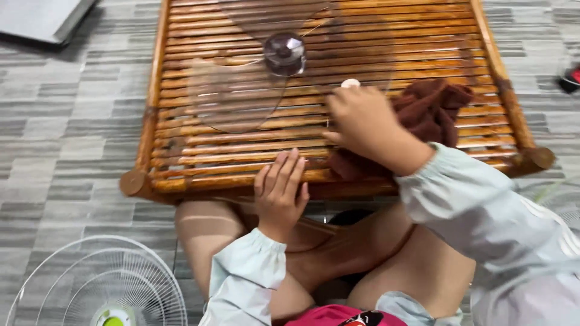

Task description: Cleaning a plastic fan blade and grill with a brown cloth while sitting on the floor.

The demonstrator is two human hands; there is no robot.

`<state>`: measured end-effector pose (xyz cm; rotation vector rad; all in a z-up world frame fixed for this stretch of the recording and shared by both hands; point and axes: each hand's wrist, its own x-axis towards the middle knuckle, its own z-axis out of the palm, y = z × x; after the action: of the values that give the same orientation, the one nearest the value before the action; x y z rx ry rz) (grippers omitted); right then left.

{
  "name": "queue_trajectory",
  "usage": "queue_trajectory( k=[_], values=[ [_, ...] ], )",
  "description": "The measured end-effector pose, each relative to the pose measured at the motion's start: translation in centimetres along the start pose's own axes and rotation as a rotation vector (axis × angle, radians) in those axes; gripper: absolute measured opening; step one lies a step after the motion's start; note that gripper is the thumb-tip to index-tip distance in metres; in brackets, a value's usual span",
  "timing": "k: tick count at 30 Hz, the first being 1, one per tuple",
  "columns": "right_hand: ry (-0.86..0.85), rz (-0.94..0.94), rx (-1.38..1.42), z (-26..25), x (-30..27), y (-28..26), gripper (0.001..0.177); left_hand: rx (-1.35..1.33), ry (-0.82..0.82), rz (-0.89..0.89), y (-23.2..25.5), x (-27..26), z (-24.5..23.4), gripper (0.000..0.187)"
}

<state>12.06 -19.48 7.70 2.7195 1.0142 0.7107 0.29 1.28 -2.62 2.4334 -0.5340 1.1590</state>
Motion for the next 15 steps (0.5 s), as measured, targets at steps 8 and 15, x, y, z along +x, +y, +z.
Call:
queue_trajectory(
  k=[8,15],
  values=[
    [0.014,0.266,0.072,-4.9,-7.3,1.4,0.096,-0.153,-0.166,-0.165,2.1,3.1,-4.3,0.045],
    [-0.005,0.320,0.273,-5.6,-11.5,1.5,0.093,-0.191,0.005,0.024,2.2,6.8,-6.1,0.023]
  ],
)
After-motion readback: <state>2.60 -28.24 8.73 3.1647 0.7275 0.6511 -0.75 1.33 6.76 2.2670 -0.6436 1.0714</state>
